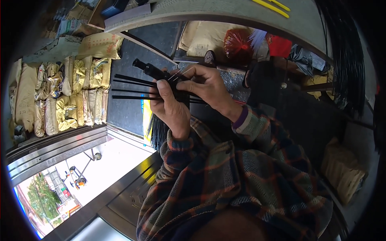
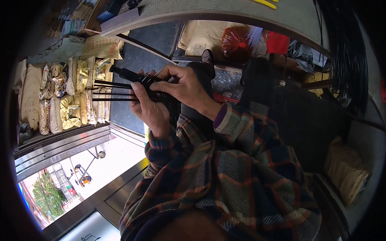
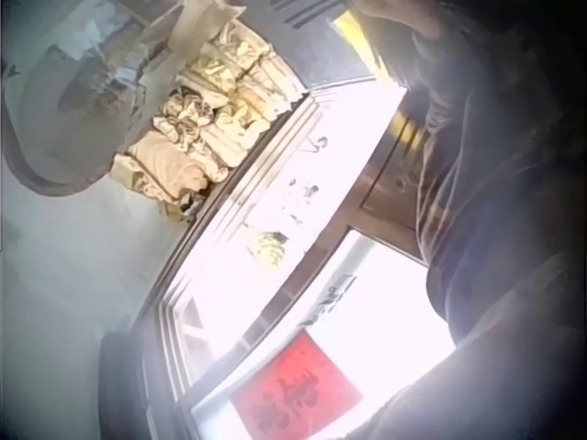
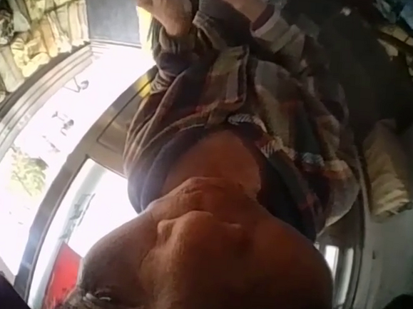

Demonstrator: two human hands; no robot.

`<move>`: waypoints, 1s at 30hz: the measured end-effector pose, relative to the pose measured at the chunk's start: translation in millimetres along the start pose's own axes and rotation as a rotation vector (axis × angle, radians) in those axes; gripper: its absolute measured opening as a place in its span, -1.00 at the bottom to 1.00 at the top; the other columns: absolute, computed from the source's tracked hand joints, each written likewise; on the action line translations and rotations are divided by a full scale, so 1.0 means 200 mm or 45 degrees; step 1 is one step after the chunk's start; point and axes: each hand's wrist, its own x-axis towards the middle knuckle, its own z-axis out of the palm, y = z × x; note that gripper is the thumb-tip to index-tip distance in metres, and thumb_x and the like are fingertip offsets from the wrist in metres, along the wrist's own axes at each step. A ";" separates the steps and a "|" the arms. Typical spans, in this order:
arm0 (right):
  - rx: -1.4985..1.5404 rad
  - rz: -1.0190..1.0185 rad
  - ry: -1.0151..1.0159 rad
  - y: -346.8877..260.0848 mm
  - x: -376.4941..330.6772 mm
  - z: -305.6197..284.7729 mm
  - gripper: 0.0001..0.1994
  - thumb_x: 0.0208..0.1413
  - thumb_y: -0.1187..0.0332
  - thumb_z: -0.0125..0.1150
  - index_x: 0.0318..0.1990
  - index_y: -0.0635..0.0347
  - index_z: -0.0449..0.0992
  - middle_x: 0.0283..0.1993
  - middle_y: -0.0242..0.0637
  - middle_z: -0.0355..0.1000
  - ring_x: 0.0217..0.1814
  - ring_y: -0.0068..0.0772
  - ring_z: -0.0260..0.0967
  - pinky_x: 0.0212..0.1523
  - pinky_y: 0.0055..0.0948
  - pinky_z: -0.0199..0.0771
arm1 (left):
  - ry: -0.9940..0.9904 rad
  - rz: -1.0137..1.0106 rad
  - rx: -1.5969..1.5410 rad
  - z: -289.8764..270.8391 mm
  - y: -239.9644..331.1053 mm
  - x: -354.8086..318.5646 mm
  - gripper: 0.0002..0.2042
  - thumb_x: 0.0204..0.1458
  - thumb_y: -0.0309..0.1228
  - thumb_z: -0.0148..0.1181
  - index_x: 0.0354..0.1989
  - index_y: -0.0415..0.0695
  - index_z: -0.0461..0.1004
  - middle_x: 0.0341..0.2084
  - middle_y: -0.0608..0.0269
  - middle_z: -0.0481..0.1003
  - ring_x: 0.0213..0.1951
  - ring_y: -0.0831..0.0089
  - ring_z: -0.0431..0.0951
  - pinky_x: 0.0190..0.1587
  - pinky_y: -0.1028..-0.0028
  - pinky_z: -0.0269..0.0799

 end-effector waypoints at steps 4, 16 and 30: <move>-0.132 -0.034 0.032 -0.06 -0.02 0.01 -0.87 -0.10 0.51 0.26 -0.37 0.32 0.45 -0.38 -0.36 0.40 -0.35 -0.70 0.33 -0.37 -0.69 0.36 | 0.027 -0.032 -0.043 -0.02 -0.01 0.00 -0.71 0.07 -0.31 0.07 -0.18 -0.32 0.35 -0.35 0.07 0.47 -0.33 0.44 0.48 -0.22 0.51 0.41; -0.320 -0.138 0.050 -0.07 0.01 -0.01 -0.89 -0.13 0.49 0.29 -0.43 0.33 0.52 -0.49 -0.36 0.44 -0.43 -0.67 0.34 -0.45 -0.69 0.33 | 0.041 0.049 -0.036 -0.03 -0.03 -0.01 -0.75 0.08 -0.32 0.06 -0.20 -0.28 0.37 -0.33 0.19 0.46 -0.32 0.52 0.44 -0.21 0.56 0.37; -0.144 -0.051 0.091 -0.04 -0.06 0.01 -0.86 -0.12 0.46 0.30 -0.42 0.28 0.46 -0.40 -0.39 0.38 -0.37 -0.68 0.34 -0.35 -0.69 0.36 | -0.125 -0.134 -0.082 -0.06 -0.06 -0.01 -0.68 0.11 -0.22 0.00 -0.16 -0.26 0.35 -0.31 0.24 0.41 -0.29 0.56 0.40 -0.22 0.57 0.33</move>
